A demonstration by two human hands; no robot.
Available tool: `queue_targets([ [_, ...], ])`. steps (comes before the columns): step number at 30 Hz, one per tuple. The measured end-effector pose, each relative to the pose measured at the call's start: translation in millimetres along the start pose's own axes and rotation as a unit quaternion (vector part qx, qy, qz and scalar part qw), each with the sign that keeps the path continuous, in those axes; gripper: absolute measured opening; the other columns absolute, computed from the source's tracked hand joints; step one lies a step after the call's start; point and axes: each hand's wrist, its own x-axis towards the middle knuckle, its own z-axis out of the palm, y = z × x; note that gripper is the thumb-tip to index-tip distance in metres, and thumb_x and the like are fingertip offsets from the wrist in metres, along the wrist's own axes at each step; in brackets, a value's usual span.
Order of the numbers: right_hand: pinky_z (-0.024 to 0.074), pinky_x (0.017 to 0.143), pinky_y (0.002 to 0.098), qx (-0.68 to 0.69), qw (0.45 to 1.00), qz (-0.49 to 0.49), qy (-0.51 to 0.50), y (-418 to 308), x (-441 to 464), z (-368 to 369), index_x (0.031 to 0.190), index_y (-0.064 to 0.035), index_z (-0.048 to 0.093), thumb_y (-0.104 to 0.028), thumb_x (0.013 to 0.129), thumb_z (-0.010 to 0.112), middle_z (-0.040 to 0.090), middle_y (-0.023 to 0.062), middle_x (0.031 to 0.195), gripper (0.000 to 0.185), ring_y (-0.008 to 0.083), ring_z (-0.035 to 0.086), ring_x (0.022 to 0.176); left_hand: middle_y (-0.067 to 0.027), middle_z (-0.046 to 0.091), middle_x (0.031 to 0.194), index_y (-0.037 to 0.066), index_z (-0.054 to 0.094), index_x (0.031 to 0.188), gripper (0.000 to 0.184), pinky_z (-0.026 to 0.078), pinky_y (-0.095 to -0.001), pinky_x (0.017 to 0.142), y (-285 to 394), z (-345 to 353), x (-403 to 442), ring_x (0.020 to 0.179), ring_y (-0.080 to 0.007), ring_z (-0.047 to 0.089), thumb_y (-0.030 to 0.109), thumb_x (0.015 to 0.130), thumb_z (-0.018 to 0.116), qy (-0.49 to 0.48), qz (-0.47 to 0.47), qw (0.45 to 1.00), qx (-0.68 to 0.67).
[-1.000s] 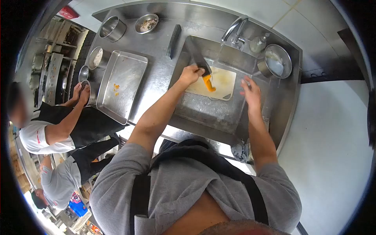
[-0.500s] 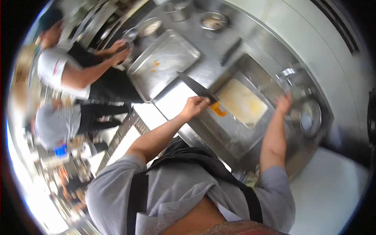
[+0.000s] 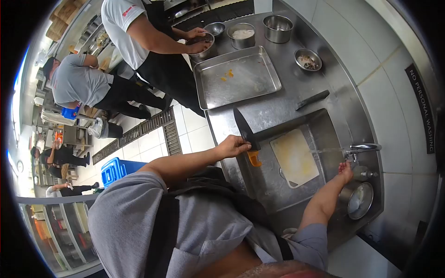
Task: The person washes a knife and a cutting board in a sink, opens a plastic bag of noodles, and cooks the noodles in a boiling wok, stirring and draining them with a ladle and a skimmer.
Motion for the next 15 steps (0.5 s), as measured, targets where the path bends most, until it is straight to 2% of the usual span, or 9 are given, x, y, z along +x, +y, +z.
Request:
queue_targets([
  [3,0.0471,0.046,0.0246,-0.004,1.000,-0.014,0.000,-5.2,-15.1,1.2,0.076,-0.0090,0.059,-0.031,0.080,0.070,0.060,0.0008,0.066,0.025,0.0129,0.062,0.060,-0.0140,0.068,0.082,0.000,0.067,0.095,0.025,0.052,-0.0297,0.068,3.0,-8.9,-7.7,0.076,-0.0181,0.065,0.022,0.086,0.063,-0.014,0.004,1.000,0.006],
  [6,0.0470,0.047,0.0234,-0.012,1.000,-0.024,-0.004,-8.1,-35.2,0.1,0.081,-0.0086,0.060,-0.028,0.079,0.071,0.062,0.0023,0.076,0.022,0.0135,0.062,0.061,-0.0134,0.068,0.085,0.000,0.066,0.099,0.025,0.051,-0.0301,0.071,-4.9,-21.0,-14.8,0.079,-0.0184,0.065,0.021,0.086,0.063,-0.027,-0.002,1.000,-0.001],
  [8,0.0488,0.045,0.0281,-0.018,0.997,-0.069,-0.006,-0.3,-60.3,5.0,0.099,-0.0063,0.055,-0.024,0.081,0.069,0.061,0.0067,0.084,0.029,0.0171,0.062,0.062,-0.0126,0.069,0.087,0.000,0.065,0.102,0.026,0.050,-0.0301,0.074,-5.9,-34.4,-21.5,0.082,-0.0182,0.064,0.020,0.086,0.063,-0.034,-0.010,0.999,0.005],
  [9,0.0488,0.045,0.0281,-0.020,0.997,-0.072,-0.006,8.3,-83.0,13.8,0.099,-0.0063,0.055,-0.024,0.081,0.069,0.061,0.0067,0.084,0.029,0.0171,0.062,0.062,-0.0133,0.069,0.086,-0.001,0.065,0.101,0.026,0.050,-0.0297,0.074,0.4,-43.5,-26.9,0.082,-0.0181,0.064,0.020,0.086,0.063,-0.034,-0.018,0.999,0.002],
  [11,0.0498,0.042,0.0330,-0.067,0.989,-0.118,0.066,23.2,-135.0,33.5,0.118,-0.0088,0.042,-0.021,0.082,0.066,0.060,0.0115,0.092,0.045,0.0216,0.063,0.064,-0.0141,0.069,0.085,-0.002,0.065,0.101,0.026,0.050,-0.0292,0.074,-4.2,-58.2,-35.9,0.081,-0.0180,0.065,0.020,0.086,0.063,-0.034,-0.020,0.999,-0.009],
  [13,0.0492,0.040,0.0350,-0.132,0.985,-0.102,0.049,61.0,-160.8,44.1,0.126,-0.0134,0.033,-0.018,0.084,0.063,0.059,0.0130,0.092,0.052,0.0241,0.063,0.064,-0.0133,0.068,0.086,-0.004,0.065,0.101,0.026,0.050,-0.0282,0.073,-24.9,-70.1,-44.3,0.081,-0.0164,0.064,0.018,0.087,0.062,0.006,0.014,0.997,-0.077],
  [15,0.0486,0.039,0.0322,-0.170,0.981,-0.094,0.000,89.4,-226.2,67.7,0.126,-0.0103,0.036,-0.016,0.085,0.061,0.057,0.0129,0.093,0.049,0.0219,0.062,0.063,-0.0123,0.068,0.086,-0.004,0.064,0.101,0.026,0.050,-0.0277,0.073,-43.7,-89.1,-55.1,0.081,-0.0155,0.064,0.018,0.087,0.062,0.010,0.017,0.994,-0.108],
])
